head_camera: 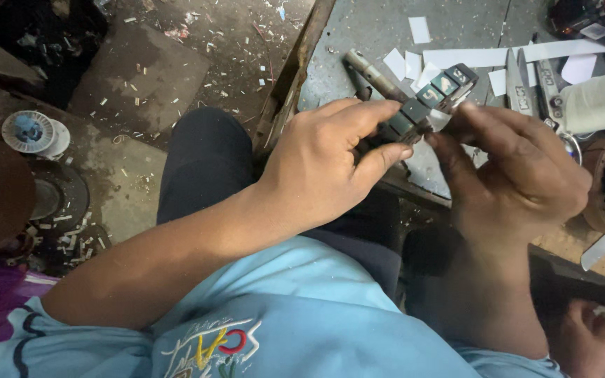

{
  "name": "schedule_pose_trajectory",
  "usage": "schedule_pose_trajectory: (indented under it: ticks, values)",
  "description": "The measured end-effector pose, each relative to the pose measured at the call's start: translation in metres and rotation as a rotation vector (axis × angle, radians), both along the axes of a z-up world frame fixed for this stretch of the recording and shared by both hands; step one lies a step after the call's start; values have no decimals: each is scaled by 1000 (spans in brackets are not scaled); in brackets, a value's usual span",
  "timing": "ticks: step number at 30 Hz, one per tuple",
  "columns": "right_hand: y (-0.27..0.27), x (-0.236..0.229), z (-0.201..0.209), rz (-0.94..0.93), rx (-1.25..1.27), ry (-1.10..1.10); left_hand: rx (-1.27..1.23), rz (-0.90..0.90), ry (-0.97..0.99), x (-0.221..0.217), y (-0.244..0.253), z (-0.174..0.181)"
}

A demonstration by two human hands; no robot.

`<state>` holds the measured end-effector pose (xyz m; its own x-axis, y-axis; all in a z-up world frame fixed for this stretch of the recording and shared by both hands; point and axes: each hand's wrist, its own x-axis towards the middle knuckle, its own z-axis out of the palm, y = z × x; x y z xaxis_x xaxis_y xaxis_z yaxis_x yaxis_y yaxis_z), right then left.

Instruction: The person cuts small white paper strips with scissors and inserts them into slots on a motor armature. They repeatedly pick up strips, cut them, and place them into the armature while seated at a cluttered workbench.

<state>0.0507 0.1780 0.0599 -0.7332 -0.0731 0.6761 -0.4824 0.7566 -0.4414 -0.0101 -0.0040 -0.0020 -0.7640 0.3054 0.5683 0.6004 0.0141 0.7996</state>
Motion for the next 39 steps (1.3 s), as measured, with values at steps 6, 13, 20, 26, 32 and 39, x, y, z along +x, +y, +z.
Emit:
schedule_pose_trajectory:
  ticks: [6,13,20,26,32,39]
  values:
    - [7,-1,2,-14,233,17,-2,-13,12,1,-1,2]
    - [8,-8,5,-108,57,-36,16,-7,27,1,-3,5]
    - [49,-8,8,-135,-93,-63,12,137,4,-6,11,22]
    - [76,-9,-18,-409,408,-274,-40,208,61,-12,27,30]
    - [79,-8,-40,-398,559,-260,-88,213,44,-9,25,28]
    - [67,3,-26,-469,367,-301,-80,114,57,-11,13,36]
